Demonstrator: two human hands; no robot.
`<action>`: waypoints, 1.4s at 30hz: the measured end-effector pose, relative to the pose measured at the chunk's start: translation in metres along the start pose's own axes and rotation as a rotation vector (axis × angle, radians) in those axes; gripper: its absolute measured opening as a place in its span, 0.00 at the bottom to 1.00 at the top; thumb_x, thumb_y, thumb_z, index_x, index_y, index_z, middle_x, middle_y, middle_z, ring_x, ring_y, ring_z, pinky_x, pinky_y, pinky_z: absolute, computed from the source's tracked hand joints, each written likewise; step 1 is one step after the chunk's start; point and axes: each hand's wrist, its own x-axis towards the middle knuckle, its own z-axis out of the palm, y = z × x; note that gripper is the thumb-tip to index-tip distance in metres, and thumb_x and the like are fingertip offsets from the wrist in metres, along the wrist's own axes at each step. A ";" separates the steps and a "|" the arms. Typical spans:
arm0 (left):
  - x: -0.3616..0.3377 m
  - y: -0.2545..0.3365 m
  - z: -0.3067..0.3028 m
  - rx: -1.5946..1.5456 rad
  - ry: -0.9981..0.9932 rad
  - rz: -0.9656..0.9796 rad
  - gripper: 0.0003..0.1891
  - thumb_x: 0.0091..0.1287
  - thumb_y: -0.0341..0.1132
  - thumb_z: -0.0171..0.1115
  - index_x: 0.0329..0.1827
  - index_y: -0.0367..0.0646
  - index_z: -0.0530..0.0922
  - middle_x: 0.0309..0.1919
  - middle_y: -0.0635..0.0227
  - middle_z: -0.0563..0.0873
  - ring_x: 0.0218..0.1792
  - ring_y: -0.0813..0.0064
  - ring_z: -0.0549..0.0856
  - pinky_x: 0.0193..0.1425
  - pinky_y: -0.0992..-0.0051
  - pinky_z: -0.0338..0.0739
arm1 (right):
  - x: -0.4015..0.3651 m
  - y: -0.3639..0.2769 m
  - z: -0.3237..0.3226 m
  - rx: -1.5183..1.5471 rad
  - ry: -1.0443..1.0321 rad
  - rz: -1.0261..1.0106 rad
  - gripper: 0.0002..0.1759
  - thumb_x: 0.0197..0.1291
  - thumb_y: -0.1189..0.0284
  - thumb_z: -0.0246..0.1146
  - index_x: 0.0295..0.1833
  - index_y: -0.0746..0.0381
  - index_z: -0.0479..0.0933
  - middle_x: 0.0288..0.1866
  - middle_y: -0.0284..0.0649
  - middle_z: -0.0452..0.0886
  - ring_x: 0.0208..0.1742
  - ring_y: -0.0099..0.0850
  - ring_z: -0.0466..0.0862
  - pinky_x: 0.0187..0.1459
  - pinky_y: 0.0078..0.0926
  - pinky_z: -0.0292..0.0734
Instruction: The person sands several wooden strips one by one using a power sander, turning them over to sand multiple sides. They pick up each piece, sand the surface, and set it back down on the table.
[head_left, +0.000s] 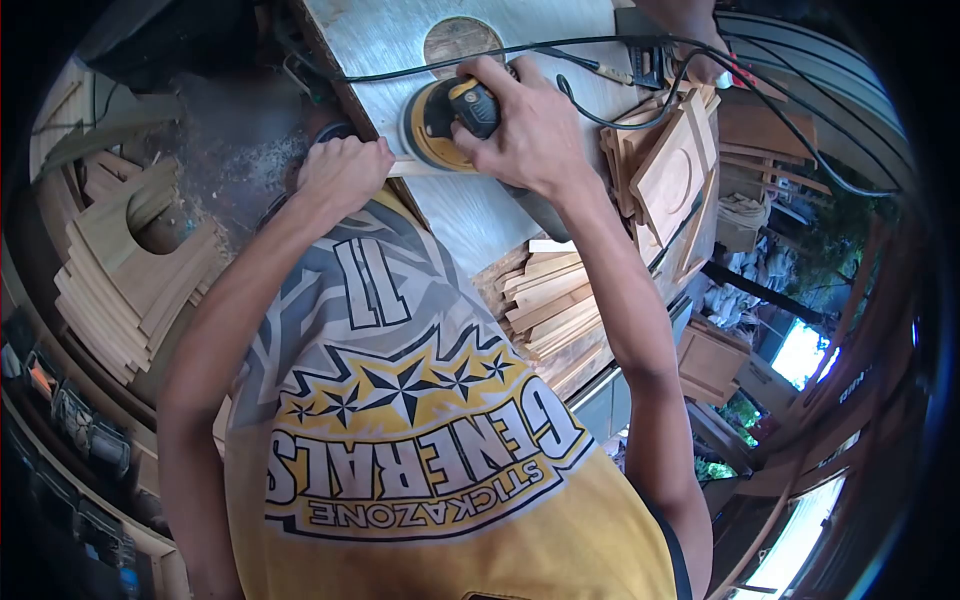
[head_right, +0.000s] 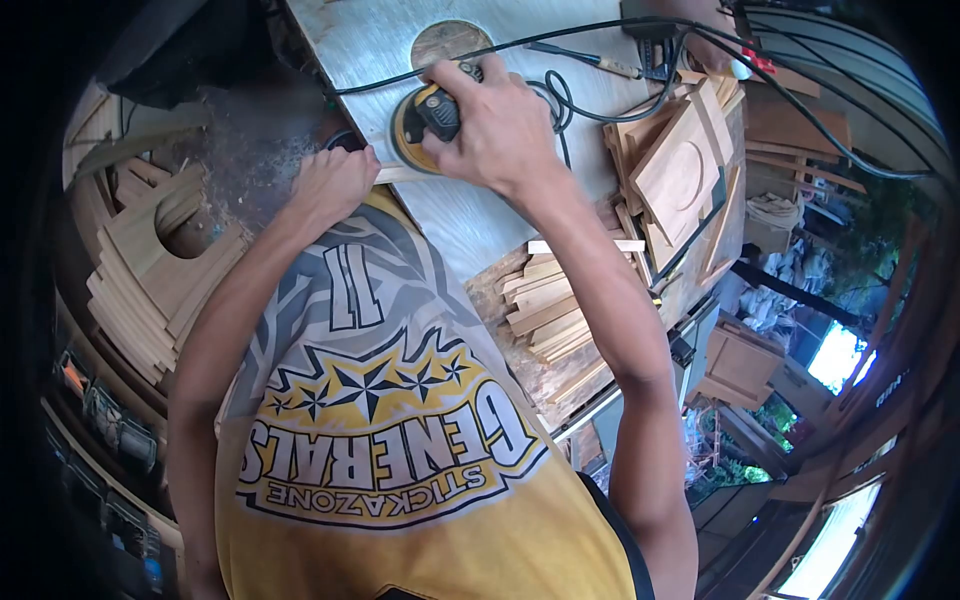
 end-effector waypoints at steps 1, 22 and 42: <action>0.001 0.001 0.000 -0.021 -0.008 -0.012 0.25 0.83 0.45 0.44 0.41 0.36 0.87 0.36 0.43 0.90 0.40 0.41 0.90 0.50 0.46 0.83 | -0.001 -0.001 0.001 0.002 0.004 0.006 0.32 0.49 0.59 0.75 0.63 0.47 0.79 0.44 0.50 0.79 0.43 0.53 0.87 0.48 0.49 0.84; -0.026 -0.016 0.008 0.028 0.110 -0.083 0.28 0.83 0.45 0.45 0.33 0.37 0.88 0.34 0.43 0.90 0.38 0.40 0.90 0.50 0.44 0.83 | -0.034 0.071 -0.026 -0.047 0.091 0.259 0.30 0.50 0.60 0.75 0.61 0.47 0.80 0.45 0.50 0.80 0.47 0.52 0.87 0.50 0.48 0.84; -0.020 -0.004 0.020 0.040 0.111 -0.054 0.29 0.82 0.46 0.45 0.32 0.36 0.88 0.32 0.42 0.90 0.37 0.40 0.90 0.50 0.45 0.84 | -0.029 0.013 -0.004 0.011 -0.096 0.099 0.33 0.47 0.61 0.76 0.62 0.47 0.78 0.45 0.48 0.78 0.43 0.53 0.87 0.46 0.49 0.84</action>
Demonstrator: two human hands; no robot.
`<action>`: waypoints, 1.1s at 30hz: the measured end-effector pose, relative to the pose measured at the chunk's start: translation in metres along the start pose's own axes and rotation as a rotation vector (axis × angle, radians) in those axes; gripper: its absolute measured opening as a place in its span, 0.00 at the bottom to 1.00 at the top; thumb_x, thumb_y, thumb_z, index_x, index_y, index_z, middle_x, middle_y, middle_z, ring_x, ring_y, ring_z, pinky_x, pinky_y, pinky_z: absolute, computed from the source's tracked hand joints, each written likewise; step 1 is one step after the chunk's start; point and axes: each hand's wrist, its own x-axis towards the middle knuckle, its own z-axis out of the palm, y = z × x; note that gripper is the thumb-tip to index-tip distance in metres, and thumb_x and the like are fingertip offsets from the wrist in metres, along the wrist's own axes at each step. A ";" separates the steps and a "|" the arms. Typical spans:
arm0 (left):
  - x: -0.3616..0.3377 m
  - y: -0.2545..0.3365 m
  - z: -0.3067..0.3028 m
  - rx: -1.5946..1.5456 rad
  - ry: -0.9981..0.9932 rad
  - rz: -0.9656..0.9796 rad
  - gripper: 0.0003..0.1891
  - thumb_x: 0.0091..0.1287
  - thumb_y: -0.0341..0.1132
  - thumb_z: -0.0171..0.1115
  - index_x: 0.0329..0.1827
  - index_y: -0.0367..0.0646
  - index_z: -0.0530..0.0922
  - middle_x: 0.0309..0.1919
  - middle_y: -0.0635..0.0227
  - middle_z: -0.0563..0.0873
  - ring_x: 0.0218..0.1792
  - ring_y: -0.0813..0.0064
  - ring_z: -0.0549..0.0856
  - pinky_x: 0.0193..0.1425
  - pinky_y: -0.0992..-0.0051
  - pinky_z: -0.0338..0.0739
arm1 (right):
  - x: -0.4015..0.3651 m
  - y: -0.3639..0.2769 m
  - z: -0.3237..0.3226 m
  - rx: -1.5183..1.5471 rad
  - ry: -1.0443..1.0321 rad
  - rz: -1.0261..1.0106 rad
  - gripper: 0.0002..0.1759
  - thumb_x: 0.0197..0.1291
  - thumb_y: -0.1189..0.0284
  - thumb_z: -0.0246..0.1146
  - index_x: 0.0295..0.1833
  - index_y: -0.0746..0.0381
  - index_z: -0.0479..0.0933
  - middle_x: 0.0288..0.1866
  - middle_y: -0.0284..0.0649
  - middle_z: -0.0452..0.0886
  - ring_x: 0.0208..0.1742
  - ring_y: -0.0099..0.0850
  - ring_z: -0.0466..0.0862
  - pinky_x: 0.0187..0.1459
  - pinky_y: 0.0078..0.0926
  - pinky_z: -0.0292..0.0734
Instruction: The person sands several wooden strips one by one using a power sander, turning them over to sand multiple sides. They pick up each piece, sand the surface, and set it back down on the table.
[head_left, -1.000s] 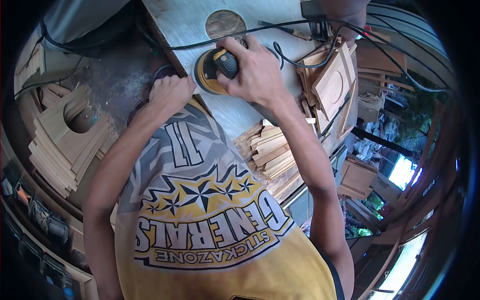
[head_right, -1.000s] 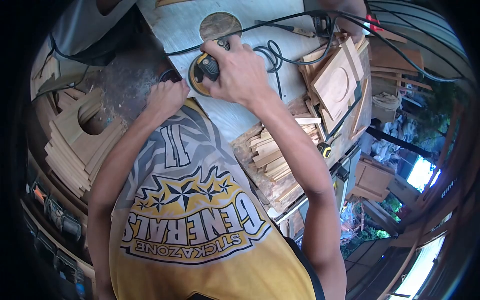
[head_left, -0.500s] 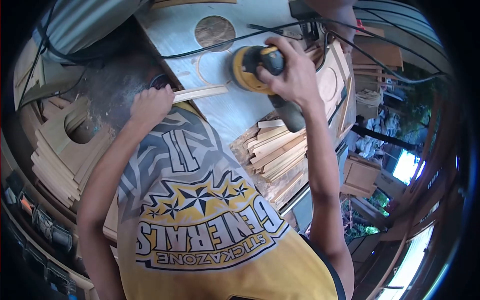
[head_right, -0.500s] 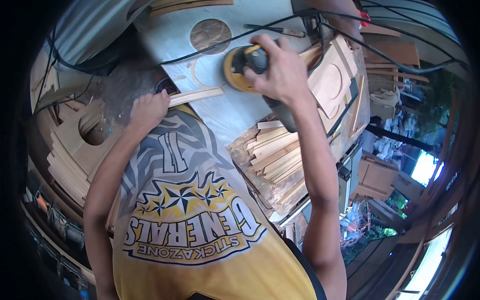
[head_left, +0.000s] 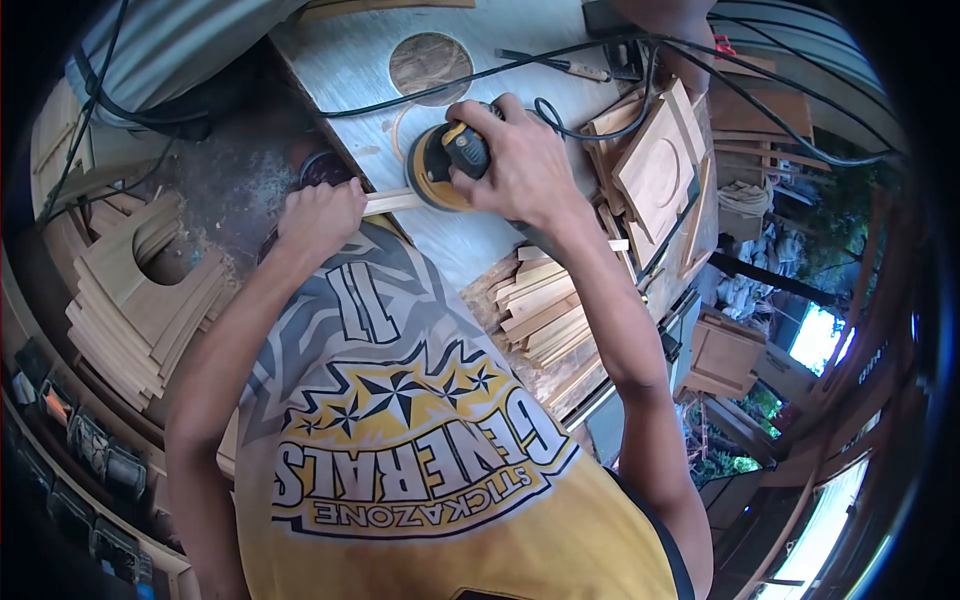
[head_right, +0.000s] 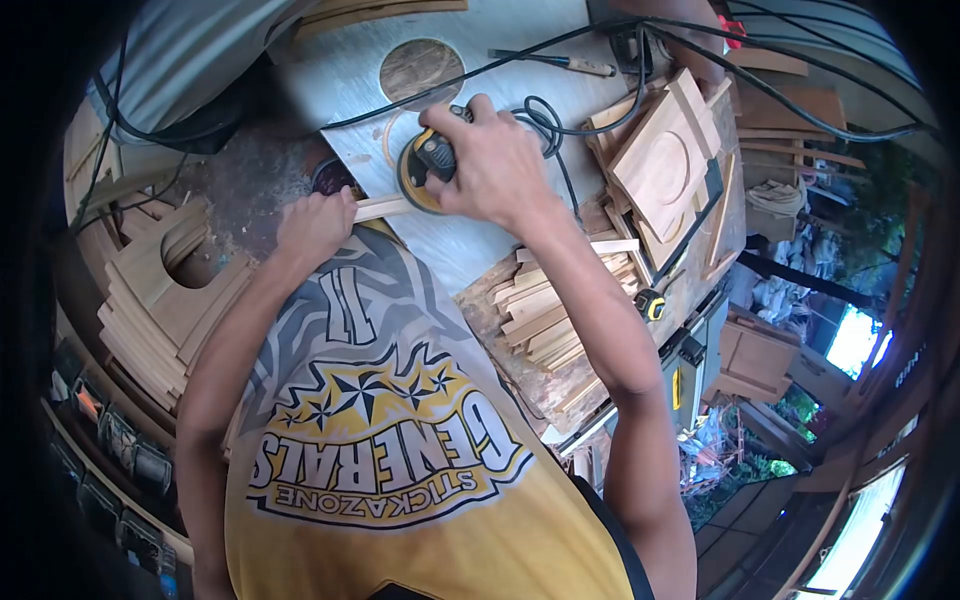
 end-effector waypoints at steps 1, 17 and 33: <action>0.001 0.003 0.000 -0.012 0.003 0.017 0.29 0.82 0.46 0.45 0.33 0.37 0.88 0.32 0.42 0.90 0.37 0.40 0.90 0.50 0.46 0.84 | -0.002 -0.008 0.000 0.000 -0.006 -0.020 0.33 0.47 0.61 0.76 0.62 0.47 0.79 0.45 0.49 0.78 0.43 0.54 0.87 0.46 0.49 0.84; 0.005 0.015 0.003 -0.113 -0.064 -0.044 0.23 0.81 0.47 0.48 0.47 0.35 0.85 0.39 0.39 0.90 0.45 0.38 0.89 0.54 0.44 0.81 | -0.004 -0.029 0.008 -0.014 0.046 -0.105 0.32 0.46 0.60 0.77 0.61 0.46 0.79 0.45 0.48 0.78 0.42 0.55 0.87 0.41 0.50 0.84; 0.020 0.016 -0.002 -0.270 -0.070 -0.188 0.17 0.78 0.39 0.49 0.56 0.31 0.71 0.43 0.34 0.88 0.50 0.33 0.88 0.59 0.41 0.78 | -0.028 -0.021 -0.004 -0.017 -0.077 -0.090 0.32 0.48 0.62 0.77 0.61 0.46 0.78 0.48 0.49 0.76 0.46 0.54 0.85 0.43 0.49 0.84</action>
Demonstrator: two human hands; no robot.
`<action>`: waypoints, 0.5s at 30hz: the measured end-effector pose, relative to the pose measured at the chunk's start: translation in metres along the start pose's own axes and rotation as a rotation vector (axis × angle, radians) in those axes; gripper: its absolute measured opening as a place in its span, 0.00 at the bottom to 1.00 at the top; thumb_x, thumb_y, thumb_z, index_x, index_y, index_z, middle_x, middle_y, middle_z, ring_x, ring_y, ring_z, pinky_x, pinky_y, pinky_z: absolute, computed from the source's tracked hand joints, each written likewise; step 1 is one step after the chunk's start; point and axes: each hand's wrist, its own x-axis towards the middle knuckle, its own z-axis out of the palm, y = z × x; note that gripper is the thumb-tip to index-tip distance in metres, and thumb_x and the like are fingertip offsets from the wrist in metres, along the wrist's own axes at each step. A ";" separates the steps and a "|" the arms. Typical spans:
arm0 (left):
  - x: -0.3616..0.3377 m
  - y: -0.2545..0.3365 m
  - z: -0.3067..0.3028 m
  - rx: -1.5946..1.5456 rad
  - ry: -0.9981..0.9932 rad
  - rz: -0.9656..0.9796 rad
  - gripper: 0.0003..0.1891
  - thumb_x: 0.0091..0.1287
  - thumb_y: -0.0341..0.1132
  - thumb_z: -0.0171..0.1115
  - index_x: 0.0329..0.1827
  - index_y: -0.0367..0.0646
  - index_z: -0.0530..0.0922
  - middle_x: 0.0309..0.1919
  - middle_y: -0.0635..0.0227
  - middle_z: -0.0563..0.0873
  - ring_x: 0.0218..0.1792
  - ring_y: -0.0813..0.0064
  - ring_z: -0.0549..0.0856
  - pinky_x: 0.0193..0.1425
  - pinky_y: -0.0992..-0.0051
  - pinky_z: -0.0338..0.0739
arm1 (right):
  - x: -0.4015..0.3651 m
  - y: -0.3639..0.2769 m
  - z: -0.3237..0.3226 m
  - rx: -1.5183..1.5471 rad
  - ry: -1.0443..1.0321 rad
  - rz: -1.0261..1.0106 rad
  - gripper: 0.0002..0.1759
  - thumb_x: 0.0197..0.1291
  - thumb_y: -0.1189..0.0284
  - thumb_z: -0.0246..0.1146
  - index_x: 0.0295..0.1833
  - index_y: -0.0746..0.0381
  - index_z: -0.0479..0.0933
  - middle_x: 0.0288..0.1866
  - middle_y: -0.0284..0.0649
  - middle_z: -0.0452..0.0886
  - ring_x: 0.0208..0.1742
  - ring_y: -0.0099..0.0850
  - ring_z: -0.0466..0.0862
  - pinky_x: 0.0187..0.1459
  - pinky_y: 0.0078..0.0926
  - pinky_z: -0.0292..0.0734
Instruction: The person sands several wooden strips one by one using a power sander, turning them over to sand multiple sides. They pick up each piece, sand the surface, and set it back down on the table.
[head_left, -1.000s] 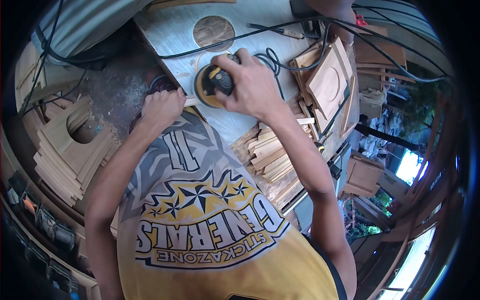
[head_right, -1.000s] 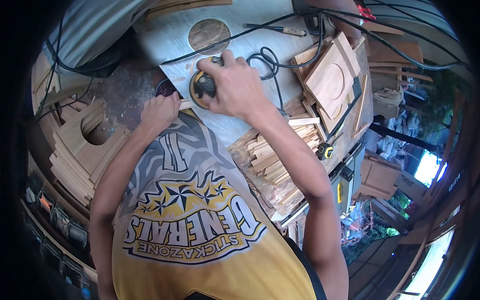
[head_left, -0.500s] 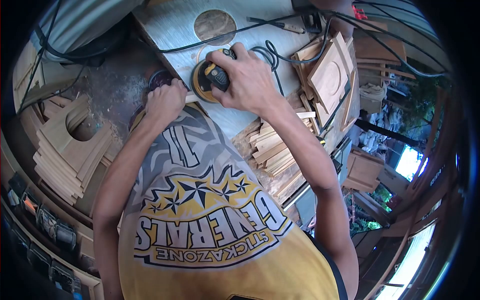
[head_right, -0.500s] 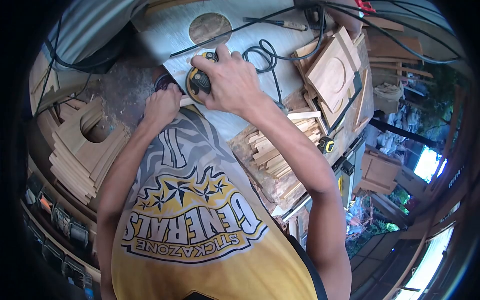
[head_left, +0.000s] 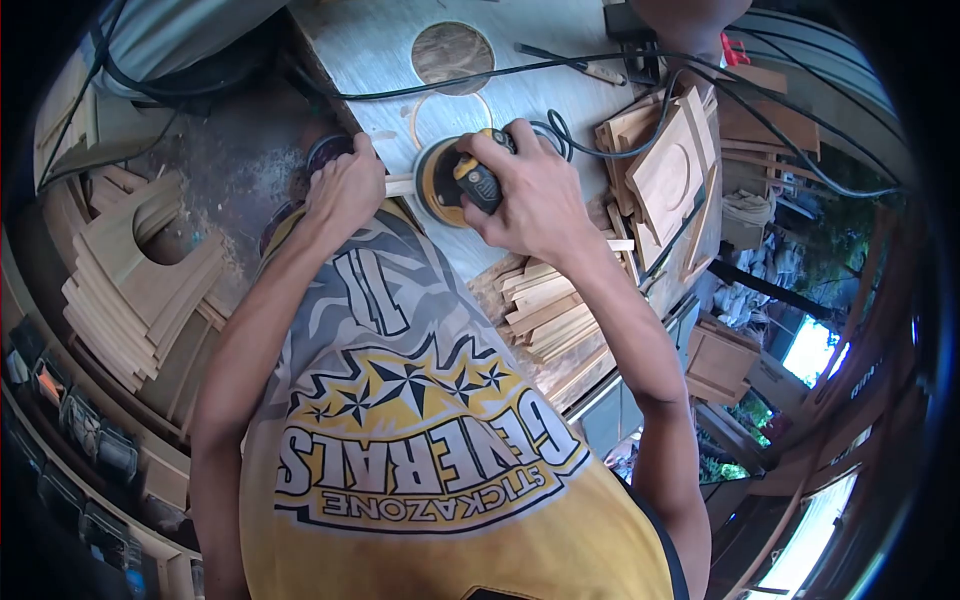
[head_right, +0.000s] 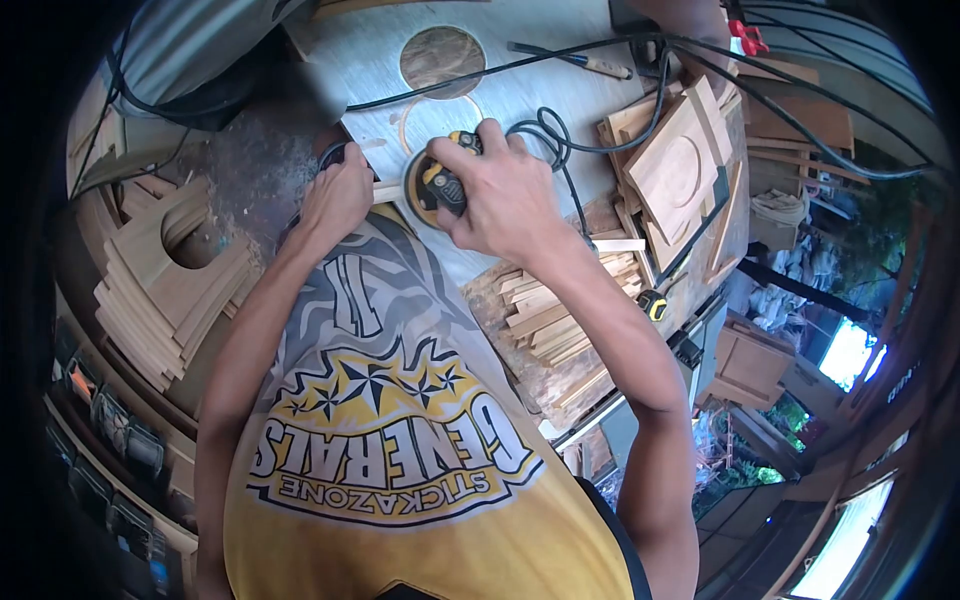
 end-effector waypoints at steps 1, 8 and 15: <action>0.001 0.000 -0.001 0.001 -0.006 -0.012 0.17 0.77 0.39 0.49 0.56 0.31 0.71 0.43 0.34 0.88 0.50 0.33 0.88 0.59 0.41 0.78 | 0.000 0.000 -0.001 -0.016 -0.007 0.006 0.32 0.48 0.62 0.77 0.61 0.46 0.78 0.49 0.49 0.76 0.46 0.54 0.85 0.43 0.49 0.84; 0.001 0.004 -0.009 0.007 -0.008 -0.023 0.17 0.77 0.38 0.49 0.56 0.31 0.73 0.44 0.33 0.88 0.50 0.34 0.88 0.59 0.43 0.79 | 0.007 -0.009 0.001 -0.036 -0.014 -0.050 0.32 0.48 0.62 0.77 0.61 0.46 0.78 0.49 0.48 0.75 0.45 0.53 0.85 0.43 0.48 0.84; 0.006 -0.004 -0.001 -0.009 0.008 -0.037 0.17 0.78 0.38 0.48 0.59 0.33 0.73 0.46 0.33 0.87 0.52 0.32 0.86 0.60 0.41 0.77 | 0.009 0.000 -0.007 -0.080 -0.057 -0.032 0.32 0.48 0.61 0.78 0.61 0.47 0.77 0.47 0.48 0.75 0.46 0.53 0.85 0.45 0.48 0.84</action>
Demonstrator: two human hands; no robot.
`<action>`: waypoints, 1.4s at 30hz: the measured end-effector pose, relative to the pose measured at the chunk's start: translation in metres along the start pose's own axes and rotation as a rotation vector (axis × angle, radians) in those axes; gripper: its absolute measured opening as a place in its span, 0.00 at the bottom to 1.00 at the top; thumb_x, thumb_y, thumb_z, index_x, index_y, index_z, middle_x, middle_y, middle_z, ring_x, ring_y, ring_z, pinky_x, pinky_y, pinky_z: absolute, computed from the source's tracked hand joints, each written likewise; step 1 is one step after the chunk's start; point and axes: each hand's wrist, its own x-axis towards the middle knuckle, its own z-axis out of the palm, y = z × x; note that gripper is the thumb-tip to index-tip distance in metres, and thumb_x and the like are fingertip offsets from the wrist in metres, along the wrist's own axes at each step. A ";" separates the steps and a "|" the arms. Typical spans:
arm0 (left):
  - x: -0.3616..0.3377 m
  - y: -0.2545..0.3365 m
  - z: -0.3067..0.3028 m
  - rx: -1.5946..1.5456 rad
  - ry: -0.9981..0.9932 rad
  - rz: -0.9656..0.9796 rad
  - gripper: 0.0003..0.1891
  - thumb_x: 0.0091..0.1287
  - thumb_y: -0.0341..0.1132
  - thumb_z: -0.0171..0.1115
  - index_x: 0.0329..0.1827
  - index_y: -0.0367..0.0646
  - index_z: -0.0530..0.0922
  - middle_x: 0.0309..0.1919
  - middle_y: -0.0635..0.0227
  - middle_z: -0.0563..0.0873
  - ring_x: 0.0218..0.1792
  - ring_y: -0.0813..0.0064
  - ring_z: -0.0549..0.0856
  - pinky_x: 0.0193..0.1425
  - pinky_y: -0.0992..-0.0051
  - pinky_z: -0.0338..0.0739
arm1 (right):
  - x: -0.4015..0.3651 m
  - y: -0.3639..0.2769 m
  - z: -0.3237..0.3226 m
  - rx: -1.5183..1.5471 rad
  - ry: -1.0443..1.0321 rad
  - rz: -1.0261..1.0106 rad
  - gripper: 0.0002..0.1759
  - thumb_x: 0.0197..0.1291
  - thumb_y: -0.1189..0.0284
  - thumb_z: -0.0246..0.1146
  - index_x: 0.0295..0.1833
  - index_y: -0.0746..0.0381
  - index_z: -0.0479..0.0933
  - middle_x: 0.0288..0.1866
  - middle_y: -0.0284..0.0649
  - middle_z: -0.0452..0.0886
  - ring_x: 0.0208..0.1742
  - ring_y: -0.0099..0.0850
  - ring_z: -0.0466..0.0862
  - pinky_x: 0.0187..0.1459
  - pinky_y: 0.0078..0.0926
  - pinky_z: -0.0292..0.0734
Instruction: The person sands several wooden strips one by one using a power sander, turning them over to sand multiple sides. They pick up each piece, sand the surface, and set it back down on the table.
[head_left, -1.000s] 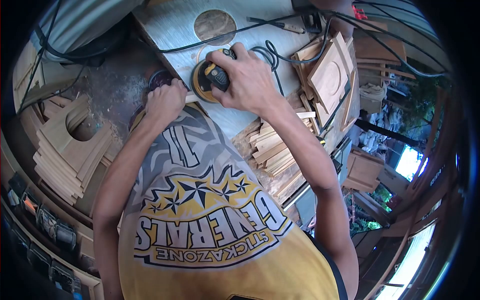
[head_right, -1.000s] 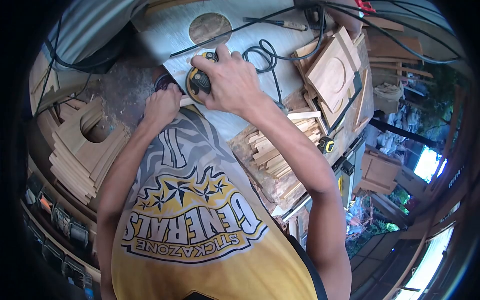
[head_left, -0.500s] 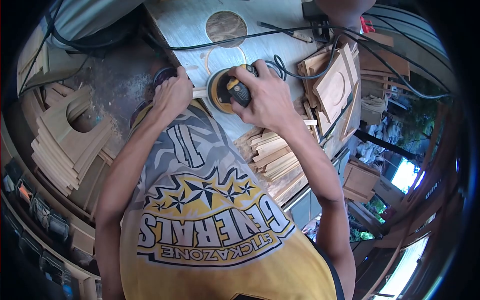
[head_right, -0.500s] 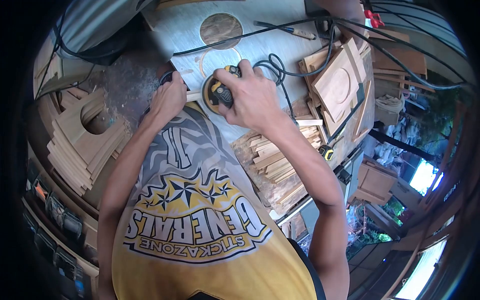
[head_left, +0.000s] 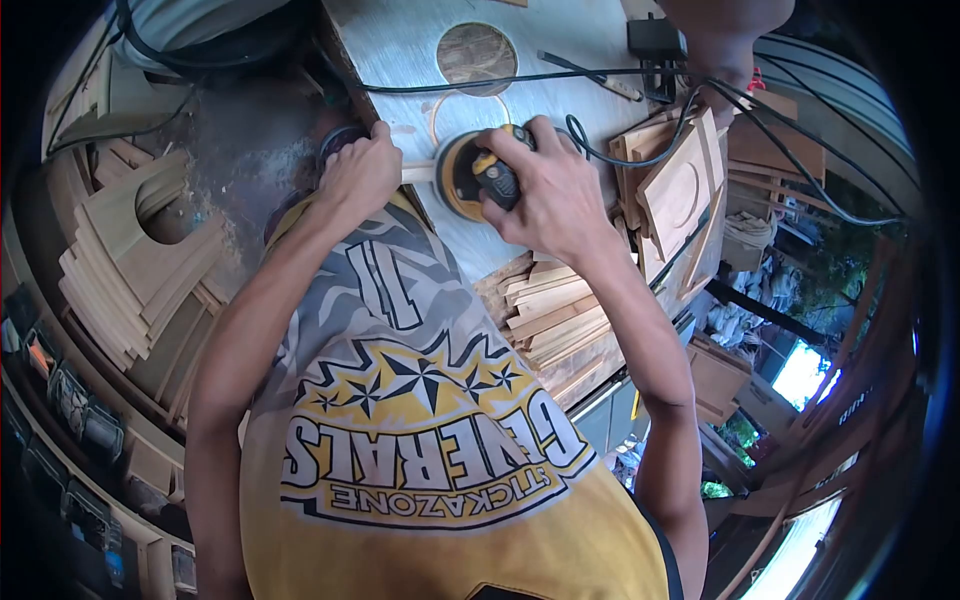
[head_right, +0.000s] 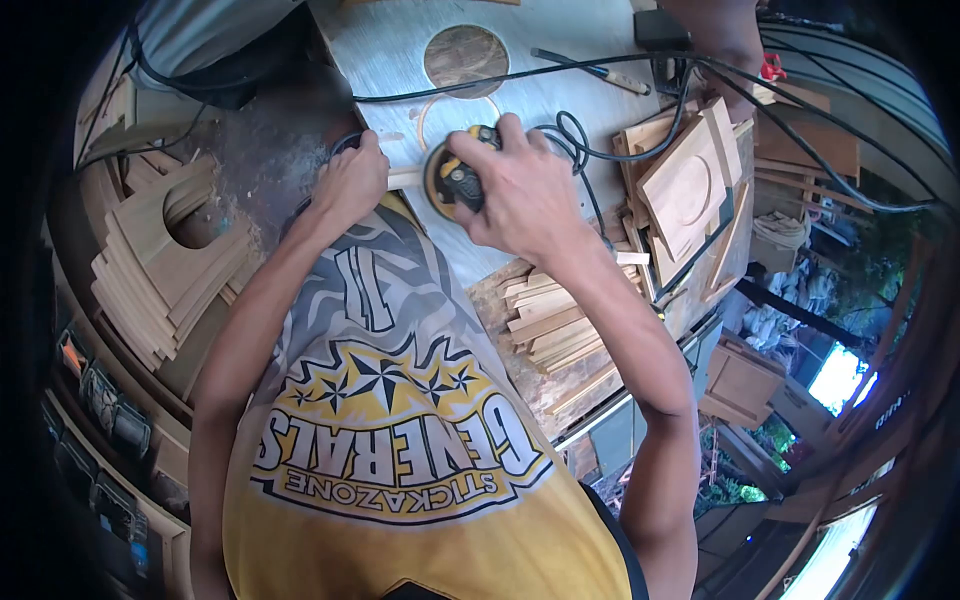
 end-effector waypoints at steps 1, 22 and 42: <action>-0.001 0.004 -0.006 0.002 -0.053 -0.012 0.19 0.77 0.37 0.49 0.61 0.29 0.73 0.50 0.32 0.87 0.55 0.34 0.86 0.63 0.44 0.78 | 0.001 -0.005 0.002 0.002 -0.004 0.005 0.32 0.48 0.61 0.78 0.61 0.47 0.77 0.47 0.48 0.75 0.46 0.53 0.85 0.45 0.48 0.84; -0.014 -0.001 -0.013 0.039 -0.025 0.056 0.17 0.78 0.42 0.51 0.57 0.36 0.73 0.43 0.36 0.89 0.50 0.34 0.87 0.59 0.42 0.78 | -0.018 0.027 0.012 0.120 0.103 0.120 0.30 0.48 0.60 0.77 0.59 0.45 0.78 0.48 0.50 0.77 0.47 0.55 0.85 0.45 0.50 0.85; -0.127 0.021 -0.084 -0.694 0.388 0.525 0.22 0.78 0.49 0.66 0.56 0.35 0.78 0.40 0.61 0.85 0.41 0.71 0.84 0.50 0.71 0.79 | -0.033 0.058 0.026 0.234 0.302 0.421 0.34 0.53 0.58 0.77 0.66 0.48 0.75 0.62 0.54 0.72 0.57 0.58 0.82 0.56 0.53 0.81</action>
